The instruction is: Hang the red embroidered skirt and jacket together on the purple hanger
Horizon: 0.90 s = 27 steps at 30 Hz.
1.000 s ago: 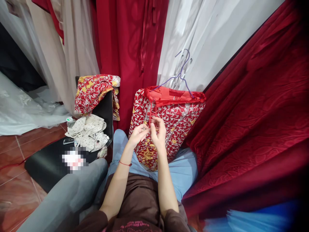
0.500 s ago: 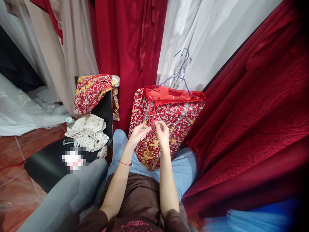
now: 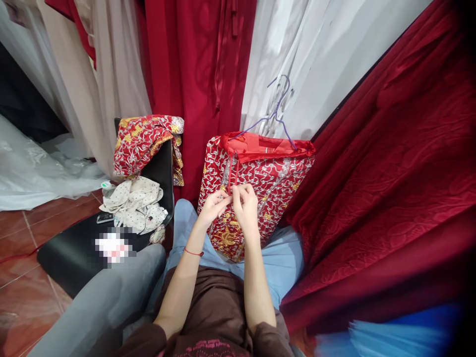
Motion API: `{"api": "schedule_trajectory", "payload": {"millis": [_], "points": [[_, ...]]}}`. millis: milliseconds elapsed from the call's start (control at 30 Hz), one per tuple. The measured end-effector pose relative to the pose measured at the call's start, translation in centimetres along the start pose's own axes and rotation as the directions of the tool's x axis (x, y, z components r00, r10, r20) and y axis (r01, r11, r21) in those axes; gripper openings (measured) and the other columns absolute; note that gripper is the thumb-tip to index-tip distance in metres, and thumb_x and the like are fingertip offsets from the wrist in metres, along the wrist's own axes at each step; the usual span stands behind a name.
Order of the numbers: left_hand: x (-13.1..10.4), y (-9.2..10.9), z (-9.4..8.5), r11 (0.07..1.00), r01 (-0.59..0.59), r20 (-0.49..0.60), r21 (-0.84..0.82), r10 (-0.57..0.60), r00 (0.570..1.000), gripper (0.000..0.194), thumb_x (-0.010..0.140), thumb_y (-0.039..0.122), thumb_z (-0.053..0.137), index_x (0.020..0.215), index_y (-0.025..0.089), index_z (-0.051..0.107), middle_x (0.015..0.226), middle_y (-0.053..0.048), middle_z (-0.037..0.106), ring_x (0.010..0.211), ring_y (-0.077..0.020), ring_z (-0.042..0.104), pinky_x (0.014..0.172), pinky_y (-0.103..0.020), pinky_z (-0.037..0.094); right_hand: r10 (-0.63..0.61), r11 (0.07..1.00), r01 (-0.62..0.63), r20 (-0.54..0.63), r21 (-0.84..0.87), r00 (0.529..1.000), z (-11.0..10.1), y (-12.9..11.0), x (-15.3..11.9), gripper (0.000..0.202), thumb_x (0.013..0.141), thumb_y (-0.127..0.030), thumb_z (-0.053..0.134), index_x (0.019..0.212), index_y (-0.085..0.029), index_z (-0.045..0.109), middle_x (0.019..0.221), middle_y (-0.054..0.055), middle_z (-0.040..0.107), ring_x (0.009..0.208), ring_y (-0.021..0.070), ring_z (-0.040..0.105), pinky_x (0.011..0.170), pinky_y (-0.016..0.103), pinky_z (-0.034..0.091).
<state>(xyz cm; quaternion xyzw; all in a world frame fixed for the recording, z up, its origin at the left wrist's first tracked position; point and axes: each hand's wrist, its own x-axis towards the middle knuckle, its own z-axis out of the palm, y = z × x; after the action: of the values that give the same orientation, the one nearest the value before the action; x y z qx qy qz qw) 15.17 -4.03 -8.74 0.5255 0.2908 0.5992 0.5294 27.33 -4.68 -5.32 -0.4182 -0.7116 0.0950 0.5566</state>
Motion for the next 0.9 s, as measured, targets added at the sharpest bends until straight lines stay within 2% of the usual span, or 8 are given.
{"api": "schedule_trajectory", "payload": {"millis": [100,200,300,400,533,700,800,900], "points": [[0.0,0.0,-0.1,1.000,-0.003,-0.016,0.006,0.003,1.000,0.042,0.073,0.053,0.078,0.072,0.018,0.053,0.039,0.012,0.037,0.032,-0.0021,0.027,0.040,-0.020,0.010,0.096,0.976,-0.083,-0.056,0.200,0.994,0.1,1.4,0.4,0.034,0.097,-0.030,0.035,0.113,-0.021,0.065,0.115,0.009,0.063,0.101,0.0190,0.061,0.096,0.036,0.048],[-0.1,0.1,0.0,1.000,-0.002,-0.014,0.003,0.002,1.000,0.041,0.074,0.052,0.078,0.072,0.018,0.054,0.038,0.012,0.037,0.032,-0.0021,0.026,0.040,-0.020,0.010,0.168,0.893,-0.225,0.173,0.390,0.970,0.3,3.1,0.5,0.033,0.093,-0.032,0.041,0.115,-0.021,0.064,0.116,0.009,0.067,0.103,0.0196,0.062,0.096,0.037,0.050],[-0.2,0.2,0.2,1.000,-0.015,-0.015,-0.014,0.015,1.000,0.041,0.073,0.052,0.078,0.072,0.018,0.055,0.039,0.011,0.038,0.033,-0.0022,0.026,0.041,-0.020,0.012,0.130,0.854,-0.322,0.433,0.409,0.892,0.7,4.3,0.3,0.036,0.089,-0.048,0.054,0.110,-0.022,0.067,0.110,0.008,0.071,0.103,0.0207,0.063,0.096,0.037,0.050],[-0.1,0.3,0.1,1.000,-0.023,-0.029,-0.011,0.022,0.999,0.039,0.074,0.051,0.078,0.074,0.017,0.057,0.040,0.011,0.039,0.034,-0.0024,0.027,0.041,-0.021,0.013,0.096,0.847,-0.319,0.467,0.426,0.879,1.2,4.6,0.0,0.042,0.085,-0.057,0.060,0.103,-0.020,0.070,0.100,0.006,0.072,0.095,0.0193,0.064,0.093,0.035,0.050],[0.2,0.3,-1.0,0.997,-0.057,-0.145,-0.047,0.049,0.988,0.034,0.077,0.045,0.077,0.090,0.016,0.063,0.046,0.009,0.042,0.041,-0.0039,0.032,0.044,-0.019,0.019,0.133,0.889,-0.278,0.378,0.363,0.916,0.5,4.9,0.3,0.036,0.088,-0.052,0.059,0.092,-0.018,0.072,0.089,0.005,0.072,0.082,0.0178,0.063,0.084,0.033,0.051],[0.0,0.6,-3.2,0.977,-0.170,-0.366,-0.125,0.114,0.924,0.032,0.079,0.036,0.074,0.103,0.017,0.062,0.055,0.007,0.046,0.045,-0.0036,0.031,0.044,-0.018,0.019,0.263,0.933,-0.270,0.062,0.239,0.963,-2.9,6.5,0.4,0.040,0.086,-0.056,0.061,0.089,-0.017,0.073,0.087,0.006,0.073,0.082,0.0206,0.065,0.086,0.036,0.050],[-0.2,1.1,-3.9,0.973,-0.208,-0.405,-0.101,0.150,0.902,0.029,0.080,0.035,0.073,0.102,0.019,0.061,0.058,0.007,0.048,0.047,-0.0044,0.036,0.045,-0.017,0.023,0.264,0.941,-0.237,-0.088,0.243,0.960,-4.4,7.1,0.3,0.041,0.084,-0.057,0.063,0.090,-0.017,0.072,0.089,0.007,0.074,0.085,0.0217,0.066,0.086,0.036,0.051],[1.1,2.3,-4.6,0.968,-0.252,-0.394,-0.003,0.231,0.890,0.026,0.084,0.033,0.069,0.104,0.020,0.059,0.061,0.005,0.054,0.049,-0.0058,0.039,0.047,-0.018,0.027,0.257,0.953,-0.207,-0.230,0.220,0.939,-5.5,7.5,0.9,0.043,0.084,-0.057,0.062,0.093,-0.016,0.072,0.093,0.008,0.074,0.086,0.0214,0.066,0.084,0.035,0.052]]}}
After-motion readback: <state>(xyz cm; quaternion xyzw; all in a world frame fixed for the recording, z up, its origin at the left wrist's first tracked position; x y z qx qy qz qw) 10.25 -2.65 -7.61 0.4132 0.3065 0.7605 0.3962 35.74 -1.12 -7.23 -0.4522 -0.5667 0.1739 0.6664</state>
